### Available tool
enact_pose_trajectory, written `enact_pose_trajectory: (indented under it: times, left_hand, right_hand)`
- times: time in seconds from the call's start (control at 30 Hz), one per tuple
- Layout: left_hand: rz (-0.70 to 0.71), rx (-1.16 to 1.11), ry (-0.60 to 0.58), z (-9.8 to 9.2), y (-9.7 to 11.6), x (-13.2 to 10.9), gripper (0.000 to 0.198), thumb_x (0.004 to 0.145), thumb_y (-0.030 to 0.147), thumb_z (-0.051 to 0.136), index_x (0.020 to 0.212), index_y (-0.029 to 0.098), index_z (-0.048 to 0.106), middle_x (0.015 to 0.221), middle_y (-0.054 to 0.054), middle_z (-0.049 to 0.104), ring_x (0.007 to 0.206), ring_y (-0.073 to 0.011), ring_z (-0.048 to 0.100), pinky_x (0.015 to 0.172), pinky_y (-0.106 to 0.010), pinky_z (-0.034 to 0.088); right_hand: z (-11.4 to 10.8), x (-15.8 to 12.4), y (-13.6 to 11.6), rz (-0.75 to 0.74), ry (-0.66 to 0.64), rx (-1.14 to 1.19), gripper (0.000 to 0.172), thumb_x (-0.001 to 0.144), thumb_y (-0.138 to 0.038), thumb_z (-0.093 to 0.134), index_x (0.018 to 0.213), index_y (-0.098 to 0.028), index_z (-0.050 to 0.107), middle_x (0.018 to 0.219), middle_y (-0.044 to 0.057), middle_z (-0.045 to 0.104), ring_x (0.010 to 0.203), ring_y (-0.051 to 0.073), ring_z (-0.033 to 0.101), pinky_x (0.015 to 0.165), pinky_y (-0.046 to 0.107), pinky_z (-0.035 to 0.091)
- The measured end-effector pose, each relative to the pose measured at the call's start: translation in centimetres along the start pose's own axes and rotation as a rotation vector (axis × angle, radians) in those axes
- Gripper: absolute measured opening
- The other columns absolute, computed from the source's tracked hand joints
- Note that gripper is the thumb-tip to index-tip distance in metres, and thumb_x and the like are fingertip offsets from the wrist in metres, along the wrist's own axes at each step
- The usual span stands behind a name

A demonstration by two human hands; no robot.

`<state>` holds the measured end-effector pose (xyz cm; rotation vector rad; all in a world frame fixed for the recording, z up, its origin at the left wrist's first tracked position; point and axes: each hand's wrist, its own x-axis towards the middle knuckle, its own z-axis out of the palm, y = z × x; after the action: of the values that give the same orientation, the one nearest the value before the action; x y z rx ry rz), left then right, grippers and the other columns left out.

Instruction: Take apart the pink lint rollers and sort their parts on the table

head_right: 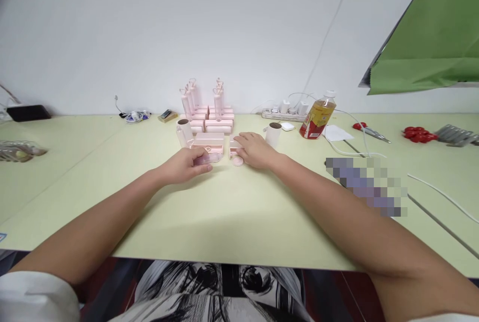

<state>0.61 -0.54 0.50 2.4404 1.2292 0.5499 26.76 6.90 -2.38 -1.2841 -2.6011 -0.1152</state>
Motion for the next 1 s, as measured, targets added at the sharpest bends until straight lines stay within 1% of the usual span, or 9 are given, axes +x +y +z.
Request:
enact_pose_trajectory:
  times: [0.2, 0.33, 0.4, 0.47, 0.57, 0.63, 0.73, 0.87, 1.0]
  left_hand:
    - [-0.003, -0.006, -0.007, 0.1, 0.0, 0.1, 0.031, 0.085, 0.046, 0.053, 0.073, 0.02, 0.043, 0.069, 0.002, 0.05, 0.06, -0.0129, 0.043, 0.056, -0.027, 0.032]
    - [-0.004, -0.016, 0.011, 0.0, -0.1, 0.1, 0.03, 0.085, 0.045, 0.054, 0.072, 0.02, 0.044, 0.069, 0.002, 0.05, 0.061, -0.0131, 0.043, 0.056, -0.027, 0.031]
    - [-0.009, -0.025, 0.004, 0.1, 0.0, 0.1, 0.03, 0.084, 0.045, 0.054, 0.072, 0.019, 0.044, 0.068, 0.002, 0.05, 0.06, -0.0129, 0.043, 0.055, -0.027, 0.031]
    - [-0.006, -0.042, -0.011, 0.3, 0.3, 0.0, 0.03, 0.084, 0.045, 0.055, 0.072, 0.019, 0.045, 0.067, 0.002, 0.05, 0.059, -0.0126, 0.043, 0.054, -0.026, 0.03]
    - [0.038, -0.101, -0.042, 1.0, 1.1, -0.1, 0.028, 0.083, 0.044, 0.056, 0.073, 0.019, 0.049, 0.067, 0.002, 0.05, 0.06, -0.0123, 0.044, 0.055, -0.026, 0.03]
    - [0.078, -0.155, -0.072, 1.6, 1.7, -0.3, 0.023, 0.083, 0.04, 0.056, 0.078, 0.018, 0.053, 0.068, 0.002, 0.052, 0.062, -0.0125, 0.047, 0.056, -0.025, 0.032]
    - [0.051, -0.135, -0.028, 2.4, 2.5, -0.4, 0.018, 0.082, 0.037, 0.056, 0.083, 0.019, 0.055, 0.071, 0.002, 0.056, 0.064, -0.0135, 0.05, 0.057, -0.025, 0.033]
    - [-0.106, -0.01, 0.076, 3.2, 2.7, 0.0, 0.027, 0.082, 0.037, 0.054, 0.064, 0.019, 0.045, 0.059, 0.001, 0.051, 0.055, -0.0136, 0.045, 0.052, -0.027, 0.027]
    - [-0.159, -0.101, 0.033, 3.8, 2.7, 0.2, 0.031, 0.082, 0.04, 0.053, 0.061, 0.019, 0.047, 0.057, 0.001, 0.055, 0.053, -0.0138, 0.048, 0.049, -0.026, 0.028]
  right_hand:
    - [-0.1, -2.1, -0.2, 0.004, -0.019, -0.007, 0.058, 0.092, -0.045, 0.044, 0.141, -0.014, 0.044, 0.151, 0.019, 0.037, 0.137, 0.037, 0.033, 0.109, 0.053, 0.029]
    - [-1.0, -3.3, -1.1, 0.002, 0.149, 0.067, 0.051, 0.092, -0.038, 0.045, 0.137, -0.014, 0.047, 0.149, 0.019, 0.04, 0.137, 0.036, 0.033, 0.108, 0.054, 0.03]
    - [-1.8, -3.9, -2.5, 0.045, 0.272, 0.186, 0.045, 0.091, -0.034, 0.046, 0.131, -0.014, 0.051, 0.135, 0.019, 0.053, 0.126, 0.033, 0.045, 0.102, 0.05, 0.037]
    - [-2.5, -4.6, -4.5, 0.125, 0.309, 0.385, 0.043, 0.09, -0.037, 0.049, 0.128, -0.016, 0.053, 0.114, 0.015, 0.064, 0.103, 0.028, 0.058, 0.087, 0.042, 0.046]
    - [-2.6, -5.3, -7.8, 0.175, 0.127, 0.783, 0.049, 0.085, -0.043, 0.06, 0.128, -0.02, 0.051, 0.089, 0.005, 0.066, 0.067, 0.016, 0.057, 0.062, 0.029, 0.045]
    - [-2.4, -5.5, -9.4, 0.192, 0.103, 0.974, 0.036, 0.081, -0.041, 0.063, 0.109, -0.019, 0.06, 0.076, 0.001, 0.062, 0.061, 0.013, 0.052, 0.056, 0.026, 0.041]
    - [-2.1, -5.7, -10.2, 0.274, 0.221, 1.109, 0.021, 0.079, -0.038, 0.063, 0.083, -0.018, 0.061, 0.062, -0.003, 0.054, 0.054, 0.011, 0.046, 0.052, 0.024, 0.037]
    - [-2.4, -6.1, -9.5, 0.318, 0.327, 1.255, 0.024, 0.077, -0.04, 0.065, 0.085, -0.019, 0.057, 0.053, -0.007, 0.048, 0.047, 0.01, 0.042, 0.048, 0.024, 0.035]
    - [-2.2, -6.3, -9.2, 0.257, 0.161, 1.372, 0.033, 0.078, -0.044, 0.066, 0.095, -0.017, 0.06, 0.051, -0.005, 0.053, 0.047, 0.012, 0.048, 0.048, 0.026, 0.04]
